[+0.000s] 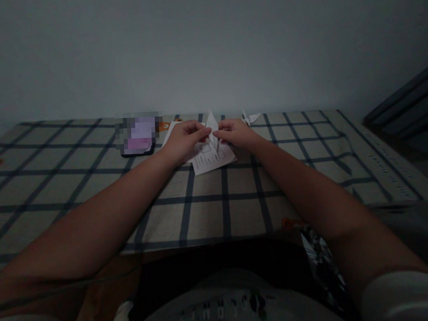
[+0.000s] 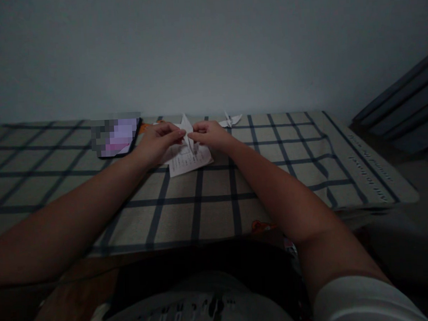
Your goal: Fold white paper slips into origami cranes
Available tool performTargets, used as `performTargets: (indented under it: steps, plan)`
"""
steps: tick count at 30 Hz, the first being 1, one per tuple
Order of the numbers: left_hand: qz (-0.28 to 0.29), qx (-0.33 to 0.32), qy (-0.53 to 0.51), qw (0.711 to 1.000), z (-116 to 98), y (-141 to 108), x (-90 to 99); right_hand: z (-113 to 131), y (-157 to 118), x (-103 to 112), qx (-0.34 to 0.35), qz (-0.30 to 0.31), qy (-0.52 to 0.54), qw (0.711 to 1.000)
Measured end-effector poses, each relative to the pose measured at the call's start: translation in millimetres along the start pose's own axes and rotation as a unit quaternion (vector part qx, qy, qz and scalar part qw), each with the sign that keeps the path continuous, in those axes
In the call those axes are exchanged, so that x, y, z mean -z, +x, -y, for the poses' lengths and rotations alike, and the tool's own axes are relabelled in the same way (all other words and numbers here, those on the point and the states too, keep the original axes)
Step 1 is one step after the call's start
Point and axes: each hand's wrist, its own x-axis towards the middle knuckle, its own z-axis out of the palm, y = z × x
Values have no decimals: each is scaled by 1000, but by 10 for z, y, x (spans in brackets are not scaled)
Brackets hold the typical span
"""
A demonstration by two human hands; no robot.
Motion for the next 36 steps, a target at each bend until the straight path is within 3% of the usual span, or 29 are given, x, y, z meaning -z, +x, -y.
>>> performTargets:
  steps: [8, 15, 20, 26, 36]
  plan:
    - [9, -1, 4, 1000, 4, 3, -2, 5, 8, -4, 7, 20, 15, 1000]
    - [38, 54, -10, 998, 21, -17, -26, -6, 25, -24, 21, -38, 46, 998]
    - [53, 59, 19, 997, 10, -8, -10, 7, 26, -24, 10, -53, 29, 998]
    - [83, 84, -57, 991, 49, 10, -29, 71, 0, -29, 17, -74, 28, 997]
    - [95, 90, -60, 990, -25, -17, -32, 125, -17, -54, 8, -89, 19, 996]
